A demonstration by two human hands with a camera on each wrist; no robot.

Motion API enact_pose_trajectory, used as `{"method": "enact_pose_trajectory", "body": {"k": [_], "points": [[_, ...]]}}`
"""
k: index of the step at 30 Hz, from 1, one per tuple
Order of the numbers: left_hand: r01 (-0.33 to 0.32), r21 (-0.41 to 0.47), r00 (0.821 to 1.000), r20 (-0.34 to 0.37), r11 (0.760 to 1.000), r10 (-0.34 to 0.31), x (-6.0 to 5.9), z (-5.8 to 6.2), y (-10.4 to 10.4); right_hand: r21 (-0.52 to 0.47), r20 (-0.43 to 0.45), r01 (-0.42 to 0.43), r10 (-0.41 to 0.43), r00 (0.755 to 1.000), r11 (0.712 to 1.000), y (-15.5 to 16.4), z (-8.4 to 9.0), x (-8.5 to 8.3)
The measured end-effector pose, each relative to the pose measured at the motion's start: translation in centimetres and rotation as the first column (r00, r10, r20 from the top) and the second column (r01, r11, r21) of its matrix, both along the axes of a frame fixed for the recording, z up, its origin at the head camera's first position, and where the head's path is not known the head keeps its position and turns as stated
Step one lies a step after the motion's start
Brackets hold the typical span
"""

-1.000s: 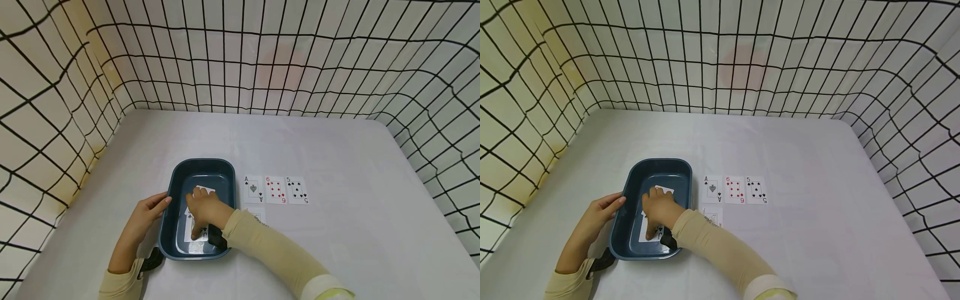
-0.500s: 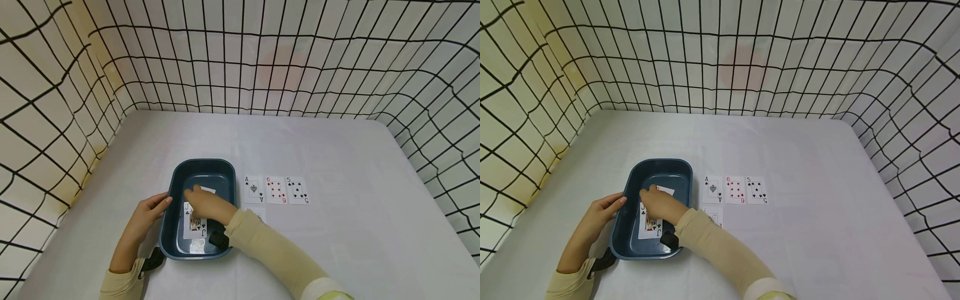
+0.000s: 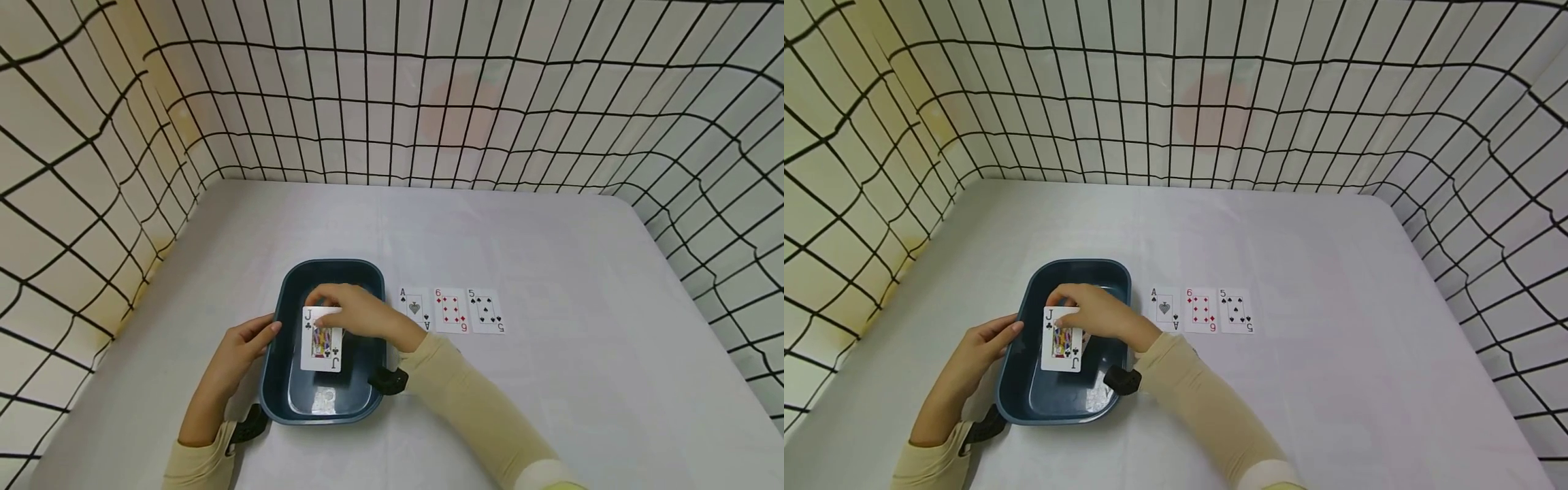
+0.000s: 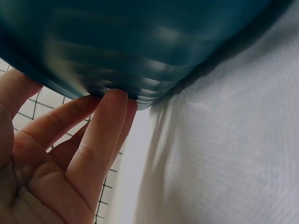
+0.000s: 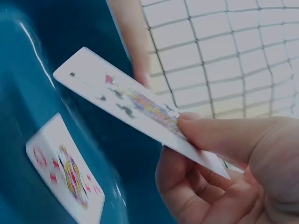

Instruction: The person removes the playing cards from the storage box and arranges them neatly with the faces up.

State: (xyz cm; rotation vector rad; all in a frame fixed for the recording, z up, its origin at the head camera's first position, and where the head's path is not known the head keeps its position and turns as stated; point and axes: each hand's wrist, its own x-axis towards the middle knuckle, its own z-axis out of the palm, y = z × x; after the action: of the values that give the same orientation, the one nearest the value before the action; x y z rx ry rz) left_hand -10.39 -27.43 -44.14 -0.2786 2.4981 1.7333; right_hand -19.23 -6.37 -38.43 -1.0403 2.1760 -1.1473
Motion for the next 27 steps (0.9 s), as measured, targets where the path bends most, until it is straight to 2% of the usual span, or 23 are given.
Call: {"method": "enact_pose_trajectory", "body": {"k": [4,7,14,18,23,27], "points": [[-0.003,0.013,1.0,-0.006,1.0,0.003,-0.1,0.1,0.1,-0.059,-0.018,0.058,-0.059,0.998,0.997,3.1,0.4,-0.8],[-0.006,0.013,1.0,-0.008,1.0,0.006,0.0,0.1,0.1,-0.09,0.005,0.11,-0.11,0.994,0.99,5.6,0.6,-1.0],[-0.004,0.013,1.0,-0.01,1.0,0.004,0.1,0.2,0.0,-0.165,0.085,0.145,-0.133,0.987,0.976,10.8,0.5,-1.0],[-0.008,0.013,1.0,-0.011,1.0,0.008,0.1,0.2,0.2,-0.119,0.125,0.19,-0.175,0.977,0.975,13.8,-0.2,-0.6],[-0.007,0.001,1.0,-0.001,1.0,0.007,0.1,0.2,0.2,-0.034,0.121,0.247,-0.241,0.963,0.968,17.2,-2.5,-0.3],[-0.008,0.002,1.0,-0.003,1.0,0.008,0.2,0.2,0.1,0.0,0.12,0.263,-0.261,0.958,0.965,19.0,-4.4,-0.4]]}}
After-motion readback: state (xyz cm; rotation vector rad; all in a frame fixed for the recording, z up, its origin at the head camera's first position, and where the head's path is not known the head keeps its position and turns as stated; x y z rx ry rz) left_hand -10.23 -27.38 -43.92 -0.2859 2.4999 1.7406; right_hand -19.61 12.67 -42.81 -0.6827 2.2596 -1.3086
